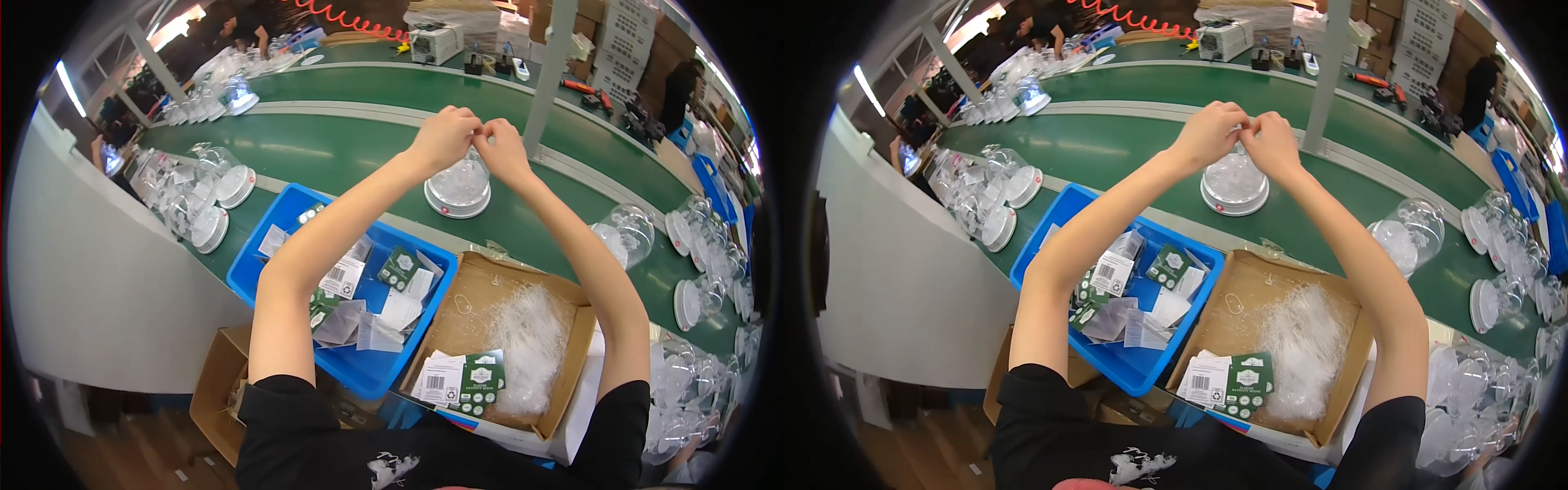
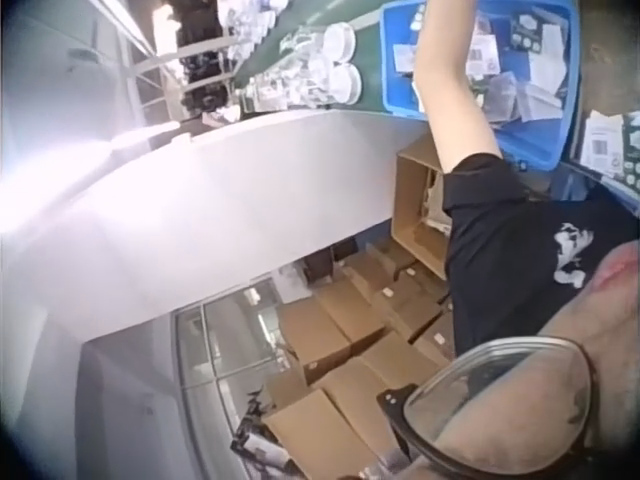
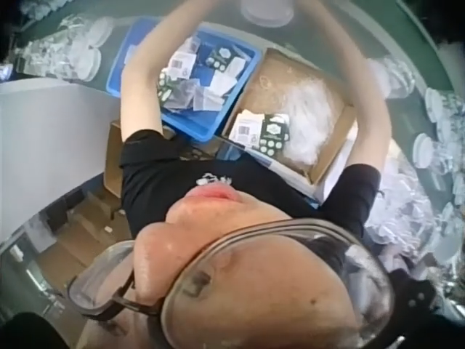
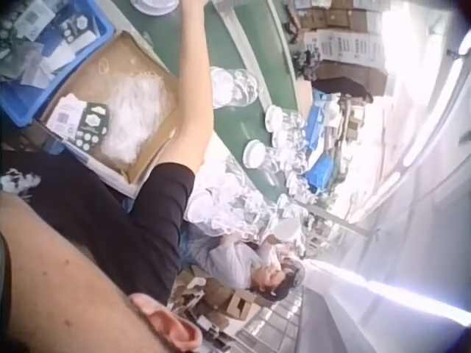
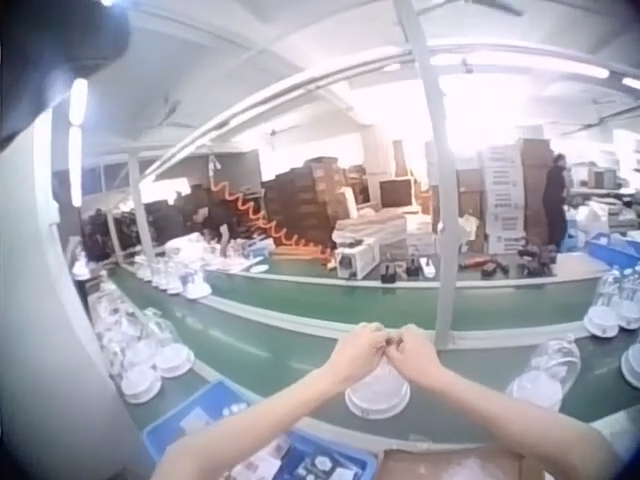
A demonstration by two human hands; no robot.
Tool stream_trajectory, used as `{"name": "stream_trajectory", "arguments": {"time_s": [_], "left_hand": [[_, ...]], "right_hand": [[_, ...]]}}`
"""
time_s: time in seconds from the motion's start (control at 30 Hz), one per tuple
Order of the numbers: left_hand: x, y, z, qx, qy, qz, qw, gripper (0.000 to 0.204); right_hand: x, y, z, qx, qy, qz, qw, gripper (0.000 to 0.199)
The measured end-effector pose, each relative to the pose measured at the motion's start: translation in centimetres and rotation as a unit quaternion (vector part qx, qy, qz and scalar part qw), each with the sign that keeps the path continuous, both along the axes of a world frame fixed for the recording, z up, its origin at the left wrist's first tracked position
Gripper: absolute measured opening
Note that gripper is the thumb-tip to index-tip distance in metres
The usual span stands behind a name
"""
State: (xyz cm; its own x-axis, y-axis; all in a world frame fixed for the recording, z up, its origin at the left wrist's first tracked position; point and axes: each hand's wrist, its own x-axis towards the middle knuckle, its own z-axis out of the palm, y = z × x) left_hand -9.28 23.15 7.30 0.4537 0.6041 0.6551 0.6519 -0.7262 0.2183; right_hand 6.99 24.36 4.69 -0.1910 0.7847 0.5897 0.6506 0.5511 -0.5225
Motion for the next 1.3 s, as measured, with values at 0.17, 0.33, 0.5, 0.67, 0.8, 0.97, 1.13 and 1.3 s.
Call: {"name": "stream_trajectory", "arguments": {"time_s": [0.17, 0.33, 0.5, 0.67, 0.8, 0.97, 1.13, 1.3], "left_hand": [[-0.7, -0.5, 0.7, 0.026, 0.12, 0.027, 0.992, 0.021], [-0.6, 0.3, 1.2, 0.017, 0.18, 0.036, 0.983, 0.026], [-0.8, 0.5, 2.1, -0.045, 0.133, -0.033, 0.99, 0.023], [0.1, 0.1, 2.7, -0.029, 0.185, -0.002, 0.982, 0.019], [-1.4, 1.2, 3.0, -0.023, 0.236, -0.017, 0.971, 0.018], [-1.6, 1.0, 3.8, -0.14, 0.121, -0.007, 0.983, 0.022], [-3.2, 5.6, 4.9, -0.187, 0.193, 0.064, 0.961, 0.016], [-2.9, 14.8, 7.4, -0.048, 0.152, 0.043, 0.986, 0.017]], "right_hand": [[-0.8, 0.2, 0.0, 0.047, -0.053, 0.037, 0.997, 0.02], [0.4, 1.2, 1.6, 0.055, -0.136, 0.096, 0.985, 0.02], [0.5, 2.3, 0.1, 0.0, -0.097, 0.107, 0.99, 0.029], [-0.4, 2.6, -0.6, -0.078, -0.019, 0.094, 0.992, 0.036], [-0.3, 2.1, 0.5, -0.021, -0.069, 0.085, 0.994, 0.033], [1.6, 1.4, -0.2, -0.01, -0.033, 0.11, 0.993, 0.016], [5.7, -3.3, -1.7, -0.232, -0.281, 0.153, 0.919, 0.029], [7.5, -8.7, -6.6, -0.315, -0.43, 0.114, 0.838, 0.066]]}}
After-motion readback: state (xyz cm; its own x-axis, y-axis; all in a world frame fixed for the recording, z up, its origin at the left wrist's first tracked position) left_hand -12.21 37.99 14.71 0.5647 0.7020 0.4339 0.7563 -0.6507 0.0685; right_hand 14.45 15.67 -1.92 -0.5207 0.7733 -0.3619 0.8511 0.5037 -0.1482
